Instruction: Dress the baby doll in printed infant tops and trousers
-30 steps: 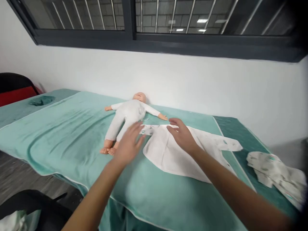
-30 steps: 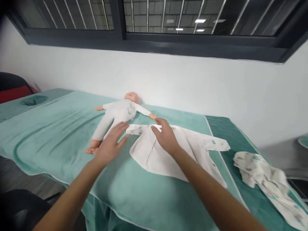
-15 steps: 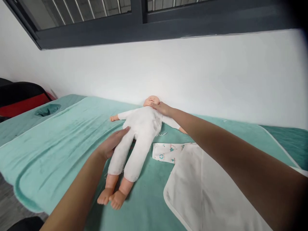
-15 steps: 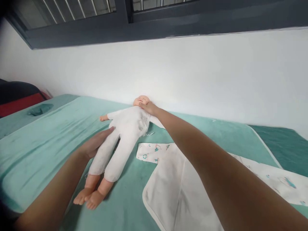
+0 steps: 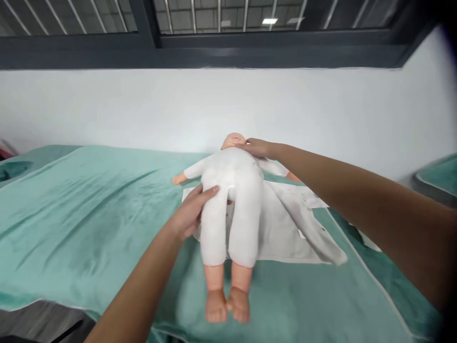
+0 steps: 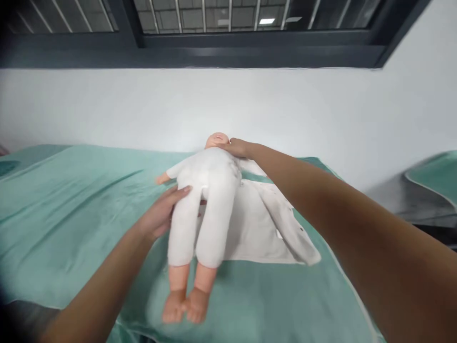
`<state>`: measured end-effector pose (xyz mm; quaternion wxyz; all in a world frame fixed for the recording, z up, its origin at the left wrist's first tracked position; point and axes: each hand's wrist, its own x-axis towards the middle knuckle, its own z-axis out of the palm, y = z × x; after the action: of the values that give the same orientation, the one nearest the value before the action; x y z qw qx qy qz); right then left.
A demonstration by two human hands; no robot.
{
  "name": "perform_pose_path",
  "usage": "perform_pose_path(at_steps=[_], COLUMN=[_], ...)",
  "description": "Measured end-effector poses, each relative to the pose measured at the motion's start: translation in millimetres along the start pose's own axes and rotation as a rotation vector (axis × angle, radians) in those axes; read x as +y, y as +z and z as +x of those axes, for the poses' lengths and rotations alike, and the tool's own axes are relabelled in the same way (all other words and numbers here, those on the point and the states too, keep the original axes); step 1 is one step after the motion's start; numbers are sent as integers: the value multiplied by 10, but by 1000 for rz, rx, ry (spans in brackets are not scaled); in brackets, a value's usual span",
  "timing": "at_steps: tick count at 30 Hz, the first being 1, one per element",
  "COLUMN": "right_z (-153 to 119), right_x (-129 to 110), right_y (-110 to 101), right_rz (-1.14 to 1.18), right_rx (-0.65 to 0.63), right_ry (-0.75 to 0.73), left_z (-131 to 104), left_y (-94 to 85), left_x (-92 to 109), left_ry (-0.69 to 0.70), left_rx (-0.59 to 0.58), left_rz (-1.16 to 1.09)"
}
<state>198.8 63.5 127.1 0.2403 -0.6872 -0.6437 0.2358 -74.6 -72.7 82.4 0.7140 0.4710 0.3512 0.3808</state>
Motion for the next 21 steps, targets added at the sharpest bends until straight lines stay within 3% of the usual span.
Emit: perform_pose_path(at_steps=[2,5,9,13,17,19,21], right_z=[-242,-499,-582,-541,-557,-590,-630], right_x=[374,832,1168,1262,1200,1072,861], right_y=[-202,-326,-238,-137,-293,-400,-420], right_rz=[-10,-40,-43,-68,-332,-483,-512], right_rx=[-14,0,27,3,21,109,204], right_ry=[51,92,84,25,-19,-41,-105], left_z=[-17,-9,49,63,51,100,202], left_y=[346,739,1008,1018,837,729,644], left_x=[-234,-571,-879,-952,-858,-810,-784], left_ry=[1,-14,-11,-27,-68,-30,120], left_rx=[-47,-71,-20,-2,5,79,220], left_rz=[-17,-39,-39,-25,197,371,601])
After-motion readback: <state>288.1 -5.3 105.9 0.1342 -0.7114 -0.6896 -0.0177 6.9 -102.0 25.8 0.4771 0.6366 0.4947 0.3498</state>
